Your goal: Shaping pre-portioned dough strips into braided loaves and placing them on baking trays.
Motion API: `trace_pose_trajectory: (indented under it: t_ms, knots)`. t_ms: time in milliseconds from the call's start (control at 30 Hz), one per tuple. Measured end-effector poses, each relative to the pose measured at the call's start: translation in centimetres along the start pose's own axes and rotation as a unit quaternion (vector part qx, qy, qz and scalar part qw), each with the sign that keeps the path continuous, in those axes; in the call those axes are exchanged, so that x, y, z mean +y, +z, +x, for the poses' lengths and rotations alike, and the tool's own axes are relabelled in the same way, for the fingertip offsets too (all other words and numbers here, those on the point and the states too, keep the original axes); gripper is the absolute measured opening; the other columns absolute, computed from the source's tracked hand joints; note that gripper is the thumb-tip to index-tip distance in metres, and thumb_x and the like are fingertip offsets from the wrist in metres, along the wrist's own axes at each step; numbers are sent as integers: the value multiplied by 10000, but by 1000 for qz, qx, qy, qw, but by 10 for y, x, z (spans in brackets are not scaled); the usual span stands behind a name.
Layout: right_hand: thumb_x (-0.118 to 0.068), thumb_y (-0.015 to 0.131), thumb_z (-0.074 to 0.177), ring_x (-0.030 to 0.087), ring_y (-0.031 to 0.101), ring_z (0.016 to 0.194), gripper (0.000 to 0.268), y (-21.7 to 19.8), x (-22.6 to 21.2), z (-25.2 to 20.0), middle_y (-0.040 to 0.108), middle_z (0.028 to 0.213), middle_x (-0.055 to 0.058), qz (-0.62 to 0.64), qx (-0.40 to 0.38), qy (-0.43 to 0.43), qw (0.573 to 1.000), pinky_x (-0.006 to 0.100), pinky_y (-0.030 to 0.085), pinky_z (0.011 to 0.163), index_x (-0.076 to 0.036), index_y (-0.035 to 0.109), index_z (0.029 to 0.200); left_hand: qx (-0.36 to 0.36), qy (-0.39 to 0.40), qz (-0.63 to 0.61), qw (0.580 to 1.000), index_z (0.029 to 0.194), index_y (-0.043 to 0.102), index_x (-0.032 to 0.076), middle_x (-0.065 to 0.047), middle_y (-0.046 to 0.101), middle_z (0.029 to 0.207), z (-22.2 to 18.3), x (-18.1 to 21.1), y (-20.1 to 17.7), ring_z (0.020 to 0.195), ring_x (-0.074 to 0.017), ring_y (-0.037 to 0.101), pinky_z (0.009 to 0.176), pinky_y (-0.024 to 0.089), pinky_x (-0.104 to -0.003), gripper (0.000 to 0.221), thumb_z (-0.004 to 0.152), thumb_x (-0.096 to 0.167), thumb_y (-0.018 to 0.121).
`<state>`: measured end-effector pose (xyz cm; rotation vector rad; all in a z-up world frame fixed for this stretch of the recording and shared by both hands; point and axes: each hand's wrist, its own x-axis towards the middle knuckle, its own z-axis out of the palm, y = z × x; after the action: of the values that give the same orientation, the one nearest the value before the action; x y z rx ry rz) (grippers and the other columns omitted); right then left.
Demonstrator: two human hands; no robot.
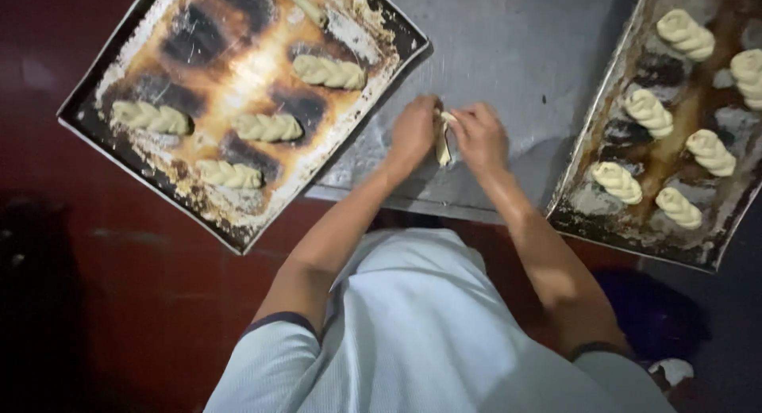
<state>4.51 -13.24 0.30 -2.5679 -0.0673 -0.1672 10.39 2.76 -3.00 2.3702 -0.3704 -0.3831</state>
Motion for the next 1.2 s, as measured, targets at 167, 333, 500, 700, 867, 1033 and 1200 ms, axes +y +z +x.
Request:
trace_pose_trajectory:
  t_ms: [167,333,500,700,867,1033,1200]
  knots:
    - [-162,830,944,426,432,1378,512,-23,-38,11,506,1422,263,-81,9,-60,995,606,288,1135,52,608,1353,32,-47,-177,983,1089,700,175,-122,680,1019,0,-8,1,1064,-388,681,922,552,-485,177,912,188,691]
    - [-5,755,930,563,550,1187,699,-43,-54,-53,532,1278,365,209,18,79,974,613,448,980,68,374,1512,22,-179,-601,779,1284,657,37,-191,701,1090,-32,44,12,1000,-320,709,864,579,-440,343,991,216,656]
    - [-68,680,1039,375,694,965,191,-66,-34,-85,704,1050,164,93,60,103,988,438,536,763,-25,676,1225,117,-8,-246,962,1055,735,83,-114,687,1014,-21,49,-2,1019,-367,669,887,569,-470,135,990,190,686]
    - [-228,750,988,295,605,1129,345,-31,-36,-77,609,1200,98,-112,35,-38,992,453,498,895,-87,673,1293,100,-10,-108,989,1031,711,40,-188,656,996,8,19,47,1022,-414,661,922,530,-514,142,910,86,655]
    - [-96,639,901,388,666,875,105,-22,-69,-62,637,865,166,-50,-95,66,992,493,519,786,-40,633,990,-6,-152,-352,923,1122,585,85,-217,586,1106,8,37,18,1128,-411,578,963,433,-546,356,1010,390,439]
    - [-133,743,935,308,670,867,44,-7,15,-106,673,858,72,50,-46,-26,997,396,509,826,-108,713,955,-11,75,148,986,1479,466,38,-202,400,1577,-41,57,11,1535,-349,328,1252,293,-487,623,1058,492,395]
    - [-176,707,1013,437,626,1172,408,-60,23,-50,642,1299,230,-134,-113,103,979,543,492,946,-20,639,1383,8,123,224,967,1584,349,14,-207,265,1687,-42,43,30,1600,-350,214,1321,189,-497,772,1073,592,341]
